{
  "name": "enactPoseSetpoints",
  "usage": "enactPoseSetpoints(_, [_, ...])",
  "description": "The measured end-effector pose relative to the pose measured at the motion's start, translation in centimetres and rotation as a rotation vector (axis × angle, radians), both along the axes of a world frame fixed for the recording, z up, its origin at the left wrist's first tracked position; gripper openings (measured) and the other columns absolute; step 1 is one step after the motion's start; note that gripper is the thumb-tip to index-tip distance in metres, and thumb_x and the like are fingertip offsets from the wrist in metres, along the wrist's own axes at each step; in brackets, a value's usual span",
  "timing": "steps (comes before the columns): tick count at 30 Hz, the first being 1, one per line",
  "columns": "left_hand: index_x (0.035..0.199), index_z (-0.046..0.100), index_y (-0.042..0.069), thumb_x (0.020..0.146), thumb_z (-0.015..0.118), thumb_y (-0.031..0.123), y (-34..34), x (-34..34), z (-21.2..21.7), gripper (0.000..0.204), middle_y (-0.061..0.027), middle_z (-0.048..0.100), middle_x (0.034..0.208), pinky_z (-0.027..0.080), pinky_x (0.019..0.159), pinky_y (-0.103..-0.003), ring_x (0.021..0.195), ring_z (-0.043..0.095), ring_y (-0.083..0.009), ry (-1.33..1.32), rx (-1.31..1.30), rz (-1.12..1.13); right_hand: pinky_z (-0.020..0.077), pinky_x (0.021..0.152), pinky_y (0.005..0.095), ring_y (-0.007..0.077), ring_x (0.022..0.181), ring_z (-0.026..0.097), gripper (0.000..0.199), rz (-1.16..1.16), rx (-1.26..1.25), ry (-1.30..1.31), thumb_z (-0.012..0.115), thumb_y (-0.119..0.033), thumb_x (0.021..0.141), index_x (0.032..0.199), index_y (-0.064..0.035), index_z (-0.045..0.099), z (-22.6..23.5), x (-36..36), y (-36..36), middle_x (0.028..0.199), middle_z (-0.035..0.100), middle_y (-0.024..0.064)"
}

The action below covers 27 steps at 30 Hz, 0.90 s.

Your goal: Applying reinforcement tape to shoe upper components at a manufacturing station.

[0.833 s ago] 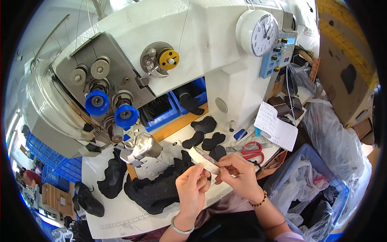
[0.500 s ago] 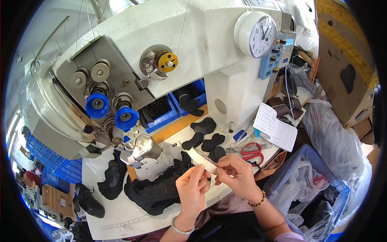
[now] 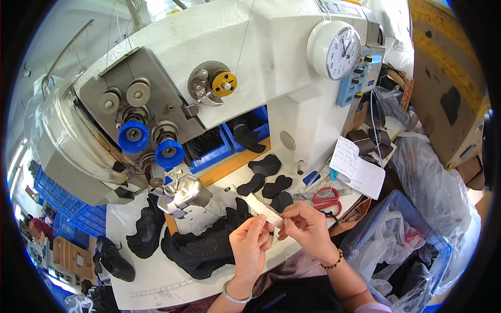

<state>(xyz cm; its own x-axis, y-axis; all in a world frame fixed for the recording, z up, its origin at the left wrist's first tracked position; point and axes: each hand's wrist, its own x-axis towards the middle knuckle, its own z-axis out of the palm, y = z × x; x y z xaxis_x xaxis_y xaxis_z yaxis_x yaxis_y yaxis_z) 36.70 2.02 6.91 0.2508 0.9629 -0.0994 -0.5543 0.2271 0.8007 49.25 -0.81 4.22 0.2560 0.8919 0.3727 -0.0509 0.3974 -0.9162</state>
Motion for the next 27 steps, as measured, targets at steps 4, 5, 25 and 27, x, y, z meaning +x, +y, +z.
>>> enactPoseSetpoints(4, [0.077, 0.059, -0.005, 0.088, 0.053, 0.009, 0.2, -0.3, -0.4, 0.018, -0.0022, 0.051, 0.063, 0.02, 0.039, -0.019, 0.043, 0.028, -0.0018, -0.014, 0.04, -0.037, 0.0546, 0.06, 0.0222, 0.0112, 0.072, 0.06, 0.01, 0.008, -0.016, -0.053, 0.058, 0.005, 0.079, 0.088, 0.0082, 0.055, 0.3, -0.2, 0.0, 0.088, 0.052, 0.0084])
enactPoseSetpoints(5, [0.075, 0.059, -0.006, 0.088, 0.053, 0.009, 0.2, -0.2, -0.3, 0.02, 0.0009, 0.046, 0.056, 0.019, 0.039, -0.02, 0.043, 0.026, -0.002, -0.021, 0.032, -0.026, 0.0544, 0.06, 0.0224, 0.0118, 0.073, 0.06, 0.009, 0.025, -0.044, -0.004, 0.057, 0.006, 0.079, 0.088, 0.0081, 0.055, 0.4, -0.2, 0.0, 0.089, 0.052, 0.0086])
enactPoseSetpoints(25, [0.084, 0.058, -0.009, 0.09, 0.046, 0.008, -0.7, -0.1, -2.0, 0.021, -0.0006, 0.047, 0.059, 0.024, 0.04, -0.019, 0.045, 0.03, -0.0014, 0.33, 0.563, 0.138, 0.0429, 0.054, 0.0169, 0.0059, 0.068, 0.052, 0.015, -0.279, -0.06, -0.223, 0.066, -0.001, 0.075, 0.09, -0.001, 0.062, 1.1, -1.0, -1.6, 0.092, 0.048, 0.004])
enactPoseSetpoints(27, [0.087, 0.058, -0.01, 0.09, 0.046, 0.008, -0.7, 0.1, -2.3, 0.021, -0.0015, 0.05, 0.061, 0.025, 0.041, -0.018, 0.045, 0.032, -0.0015, 0.378, 0.638, 0.147, 0.0391, 0.051, 0.0156, 0.0045, 0.066, 0.051, 0.013, -0.311, -0.105, -0.206, 0.067, -0.004, 0.074, 0.086, -0.0016, 0.064, 1.2, -0.9, -1.6, 0.091, 0.049, 0.0034])
